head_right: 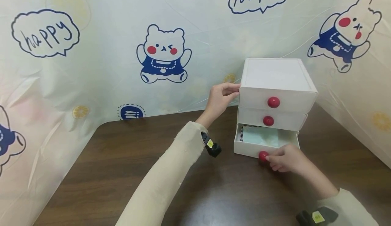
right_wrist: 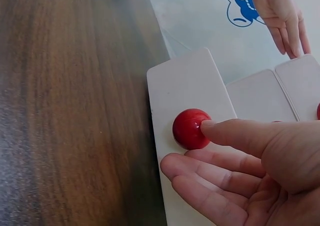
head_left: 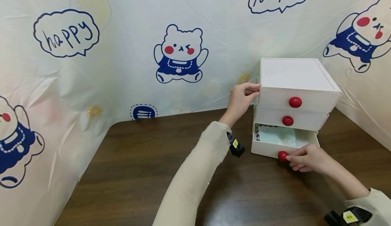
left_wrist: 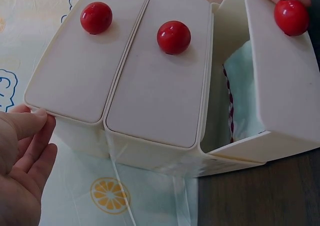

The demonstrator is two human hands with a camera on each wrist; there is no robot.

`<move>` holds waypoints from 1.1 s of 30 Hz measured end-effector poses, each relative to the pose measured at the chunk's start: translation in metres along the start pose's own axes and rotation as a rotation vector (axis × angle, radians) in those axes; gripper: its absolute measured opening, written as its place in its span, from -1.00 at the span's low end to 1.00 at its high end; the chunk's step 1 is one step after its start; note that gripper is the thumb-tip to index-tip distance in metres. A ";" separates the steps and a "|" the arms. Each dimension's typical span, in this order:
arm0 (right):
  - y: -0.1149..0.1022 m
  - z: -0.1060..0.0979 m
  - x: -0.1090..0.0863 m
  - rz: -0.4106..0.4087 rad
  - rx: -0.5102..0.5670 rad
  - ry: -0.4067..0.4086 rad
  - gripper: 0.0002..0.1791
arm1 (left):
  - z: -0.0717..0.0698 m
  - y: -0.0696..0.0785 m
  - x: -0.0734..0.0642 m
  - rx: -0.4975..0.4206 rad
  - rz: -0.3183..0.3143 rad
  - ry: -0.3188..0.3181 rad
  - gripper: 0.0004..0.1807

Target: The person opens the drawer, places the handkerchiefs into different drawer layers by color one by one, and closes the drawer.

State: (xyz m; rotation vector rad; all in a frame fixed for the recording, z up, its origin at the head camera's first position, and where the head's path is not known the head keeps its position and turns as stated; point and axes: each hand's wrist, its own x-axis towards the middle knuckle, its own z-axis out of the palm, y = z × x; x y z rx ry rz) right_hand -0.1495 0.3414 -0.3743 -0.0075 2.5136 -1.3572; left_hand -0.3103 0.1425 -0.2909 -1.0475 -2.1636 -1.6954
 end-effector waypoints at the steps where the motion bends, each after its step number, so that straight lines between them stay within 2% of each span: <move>1: 0.000 -0.001 0.001 -0.002 -0.001 -0.002 -0.65 | 0.000 0.000 0.000 0.000 0.000 -0.001 -0.74; 7: -0.002 -0.005 0.006 -0.024 -0.017 0.004 -0.68 | -0.001 -0.002 0.001 0.004 0.006 0.001 -0.75; 24: 0.004 -0.015 0.021 -0.021 -0.009 0.040 -0.62 | -0.001 0.000 0.000 0.005 0.031 -0.013 -0.75; 33: 0.005 -0.017 0.030 -0.015 -0.023 0.089 -0.62 | -0.001 -0.002 0.002 0.019 0.039 -0.007 -0.75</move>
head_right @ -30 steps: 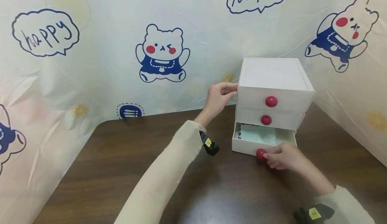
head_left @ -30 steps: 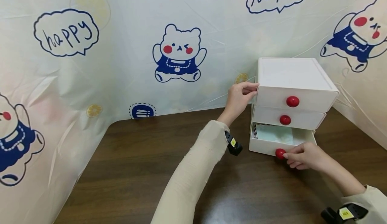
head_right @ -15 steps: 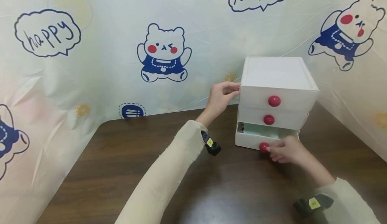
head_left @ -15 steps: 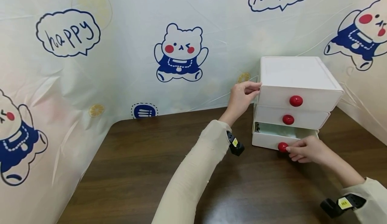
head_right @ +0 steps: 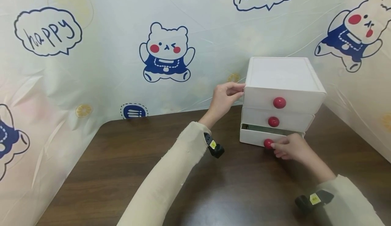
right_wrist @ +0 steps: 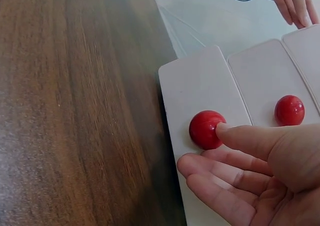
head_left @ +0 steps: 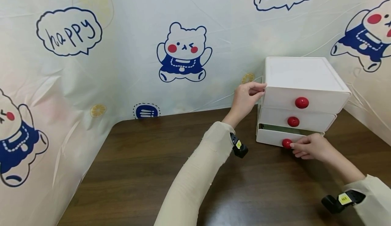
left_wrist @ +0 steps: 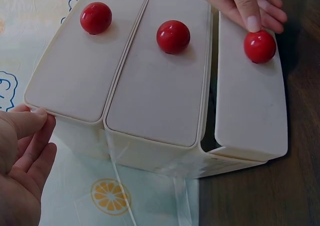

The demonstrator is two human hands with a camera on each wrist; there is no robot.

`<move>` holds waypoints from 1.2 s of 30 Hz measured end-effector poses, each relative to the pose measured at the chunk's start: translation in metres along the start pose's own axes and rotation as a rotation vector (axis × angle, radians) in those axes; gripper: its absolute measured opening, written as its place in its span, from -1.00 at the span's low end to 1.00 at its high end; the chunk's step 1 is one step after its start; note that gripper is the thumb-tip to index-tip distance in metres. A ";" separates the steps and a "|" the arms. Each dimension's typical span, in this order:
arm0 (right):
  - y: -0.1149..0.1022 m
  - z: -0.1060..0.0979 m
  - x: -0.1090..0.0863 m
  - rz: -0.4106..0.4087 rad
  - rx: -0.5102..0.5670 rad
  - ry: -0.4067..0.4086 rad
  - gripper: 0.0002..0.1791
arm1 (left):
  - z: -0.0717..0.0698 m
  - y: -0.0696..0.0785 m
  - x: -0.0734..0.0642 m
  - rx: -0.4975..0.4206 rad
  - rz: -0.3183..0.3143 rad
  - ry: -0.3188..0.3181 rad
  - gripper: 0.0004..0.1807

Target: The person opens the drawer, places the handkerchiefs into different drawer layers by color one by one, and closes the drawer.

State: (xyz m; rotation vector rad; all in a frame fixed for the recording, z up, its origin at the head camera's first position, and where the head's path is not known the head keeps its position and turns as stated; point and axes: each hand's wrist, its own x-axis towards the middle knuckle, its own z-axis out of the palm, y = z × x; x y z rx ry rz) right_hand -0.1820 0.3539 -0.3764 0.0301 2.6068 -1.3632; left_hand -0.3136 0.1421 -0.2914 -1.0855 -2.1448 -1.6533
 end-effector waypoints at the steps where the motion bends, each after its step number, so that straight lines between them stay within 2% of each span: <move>1: 0.000 0.000 0.001 -0.001 0.000 0.002 -0.62 | 0.000 0.000 0.000 0.004 0.003 0.001 -0.75; 11: 0.000 -0.001 0.008 0.003 0.005 0.024 -0.60 | 0.000 0.002 -0.001 0.017 -0.007 0.009 -0.74; 21: 0.004 -0.001 0.015 -0.013 0.006 0.061 -0.60 | 0.002 0.000 -0.002 0.025 0.011 0.025 -0.75; 36: 0.004 -0.001 0.016 -0.016 0.016 0.081 -0.58 | 0.002 0.002 -0.002 0.032 0.005 0.021 -0.74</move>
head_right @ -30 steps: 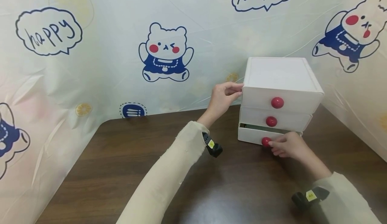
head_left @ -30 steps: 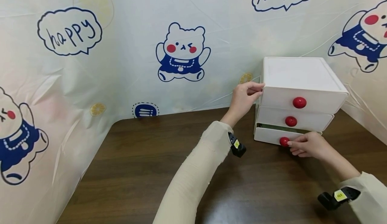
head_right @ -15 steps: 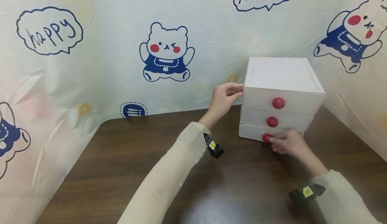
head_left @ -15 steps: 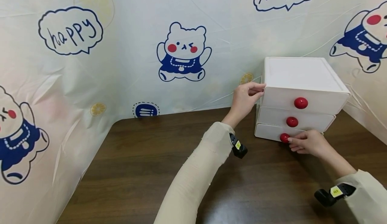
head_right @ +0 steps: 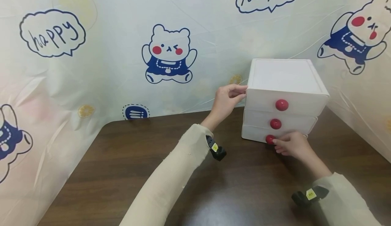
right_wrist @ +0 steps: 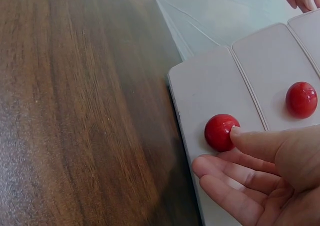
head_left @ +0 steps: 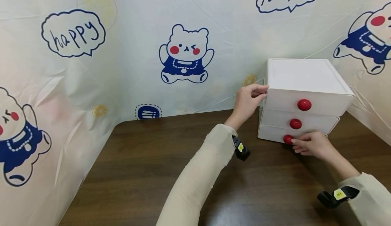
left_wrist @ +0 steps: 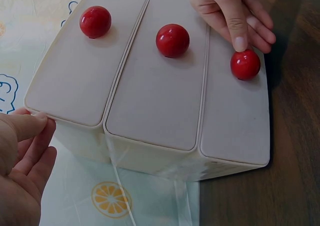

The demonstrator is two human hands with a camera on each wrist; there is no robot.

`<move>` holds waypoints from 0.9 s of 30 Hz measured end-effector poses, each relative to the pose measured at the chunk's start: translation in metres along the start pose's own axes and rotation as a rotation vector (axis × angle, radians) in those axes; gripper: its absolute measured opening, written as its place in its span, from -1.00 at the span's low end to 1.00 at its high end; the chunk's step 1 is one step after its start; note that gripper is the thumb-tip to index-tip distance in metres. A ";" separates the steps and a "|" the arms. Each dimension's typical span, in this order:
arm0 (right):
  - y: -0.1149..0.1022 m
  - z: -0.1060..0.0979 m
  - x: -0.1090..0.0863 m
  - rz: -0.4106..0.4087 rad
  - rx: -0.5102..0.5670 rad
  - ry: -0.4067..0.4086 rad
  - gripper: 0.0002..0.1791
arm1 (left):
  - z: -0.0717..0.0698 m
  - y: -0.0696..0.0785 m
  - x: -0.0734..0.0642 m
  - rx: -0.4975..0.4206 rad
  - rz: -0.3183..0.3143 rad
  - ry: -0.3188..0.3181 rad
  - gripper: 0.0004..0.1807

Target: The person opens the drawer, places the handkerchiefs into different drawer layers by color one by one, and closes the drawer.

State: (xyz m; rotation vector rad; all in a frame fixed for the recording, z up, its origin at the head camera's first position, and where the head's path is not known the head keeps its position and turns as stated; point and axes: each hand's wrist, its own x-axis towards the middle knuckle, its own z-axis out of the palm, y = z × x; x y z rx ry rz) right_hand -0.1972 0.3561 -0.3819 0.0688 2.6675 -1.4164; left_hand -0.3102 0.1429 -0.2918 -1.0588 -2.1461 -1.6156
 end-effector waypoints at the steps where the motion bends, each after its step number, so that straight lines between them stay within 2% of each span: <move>1: 0.000 0.000 0.000 0.001 -0.001 0.001 -0.58 | 0.000 0.000 0.000 -0.001 -0.002 0.001 -0.74; 10: -0.003 0.000 -0.002 -0.003 -0.027 -0.013 -0.56 | -0.002 -0.002 0.001 0.027 0.012 -0.005 -0.74; 18: -0.011 -0.005 -0.007 -0.057 -0.049 -0.036 -0.57 | -0.012 -0.005 0.003 0.028 -0.002 -0.044 -0.78; 24: -0.019 -0.016 -0.018 -0.084 -0.065 -0.133 -0.57 | -0.019 -0.008 0.001 0.014 -0.032 -0.078 -0.80; 27: -0.024 -0.026 -0.023 -0.132 -0.074 -0.191 -0.57 | -0.021 -0.010 0.001 0.020 -0.043 -0.093 -0.80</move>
